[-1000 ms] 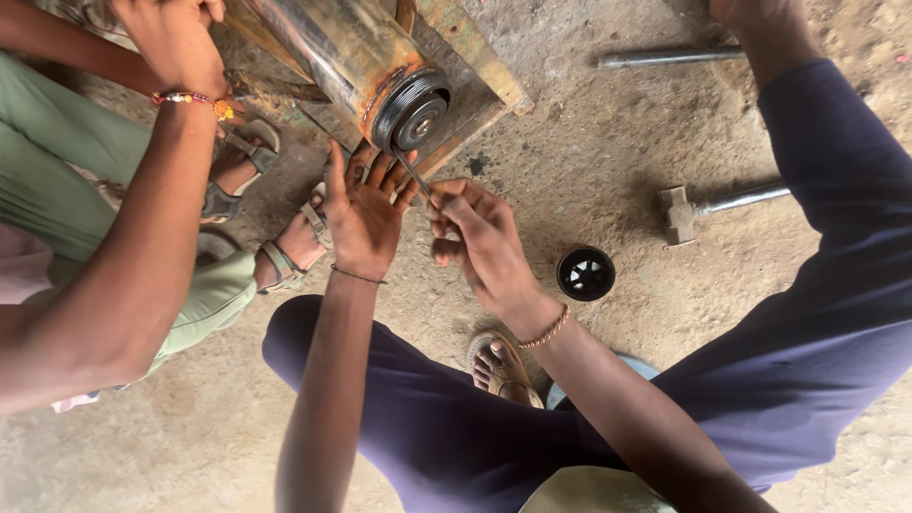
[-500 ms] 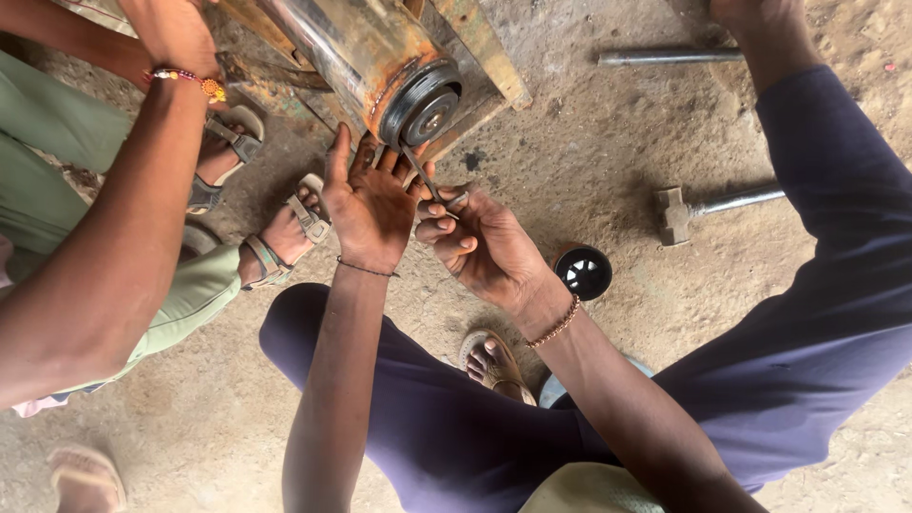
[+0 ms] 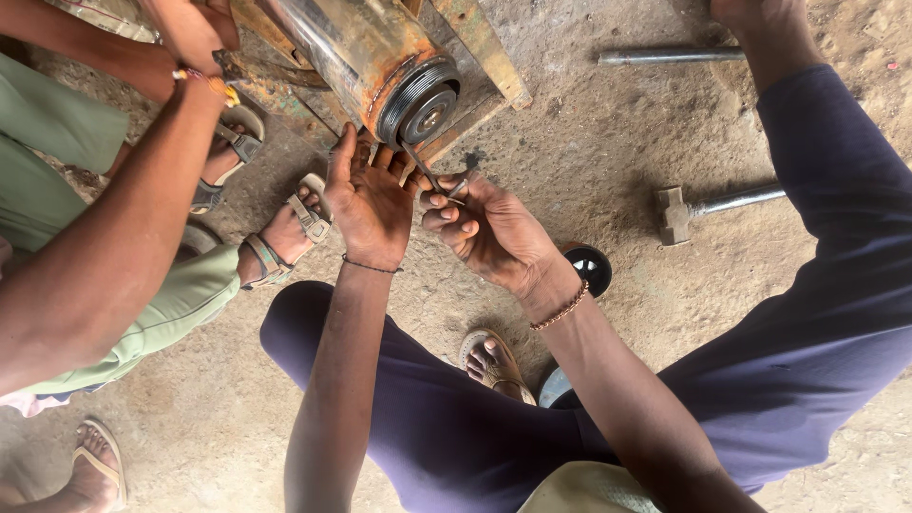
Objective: The person uses a hammer and a metal rod to strike a cylindrical metal part mounted on a wooden frame. They then remove a small black cap, place it on the ground, and use a screwdriver to adjust a component inside the cylinder. The person continues to manipulate the internal parts with the screwdriver and their hands.
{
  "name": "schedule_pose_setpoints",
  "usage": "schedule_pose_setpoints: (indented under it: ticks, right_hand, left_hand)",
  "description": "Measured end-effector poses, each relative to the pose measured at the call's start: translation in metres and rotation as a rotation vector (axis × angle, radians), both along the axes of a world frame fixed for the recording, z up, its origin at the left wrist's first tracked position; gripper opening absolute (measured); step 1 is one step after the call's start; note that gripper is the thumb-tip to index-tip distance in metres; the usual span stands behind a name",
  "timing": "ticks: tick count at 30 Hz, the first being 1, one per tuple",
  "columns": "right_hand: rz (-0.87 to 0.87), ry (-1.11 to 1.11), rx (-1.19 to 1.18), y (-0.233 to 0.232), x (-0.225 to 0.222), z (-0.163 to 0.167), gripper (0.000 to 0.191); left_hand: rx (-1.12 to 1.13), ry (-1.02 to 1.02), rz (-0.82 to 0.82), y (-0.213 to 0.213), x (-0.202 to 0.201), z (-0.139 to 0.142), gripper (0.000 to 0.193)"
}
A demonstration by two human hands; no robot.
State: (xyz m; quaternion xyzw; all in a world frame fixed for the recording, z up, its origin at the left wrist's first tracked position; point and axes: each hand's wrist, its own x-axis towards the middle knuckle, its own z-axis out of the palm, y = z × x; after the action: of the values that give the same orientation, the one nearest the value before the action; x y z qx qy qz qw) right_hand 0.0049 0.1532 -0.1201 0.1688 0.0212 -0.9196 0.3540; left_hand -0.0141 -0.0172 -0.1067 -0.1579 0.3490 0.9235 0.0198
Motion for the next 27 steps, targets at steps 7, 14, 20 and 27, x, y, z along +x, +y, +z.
schedule_pose_setpoints:
  ticks: [7,14,20,27]
  right_hand:
    - [0.013,0.031,-0.029,-0.001,-0.006,0.004,0.022]
    - [0.003,0.083,0.020,-0.003,-0.005,-0.006,0.021]
    - [0.021,0.270,0.322,0.017,0.002,-0.047,0.024]
    - [0.035,0.629,1.718,0.137,-0.065,-0.149,0.027]
  left_hand:
    - [-0.111,0.010,-0.004,0.003,-0.001,-0.003,0.056]
    - [-0.150,0.024,0.025,0.006,-0.002,-0.012,0.054]
    - [-0.202,0.082,0.058,-0.003,-0.006,-0.020,0.047]
    - [-0.886,0.495,0.531,-0.018,0.001,0.001,0.030]
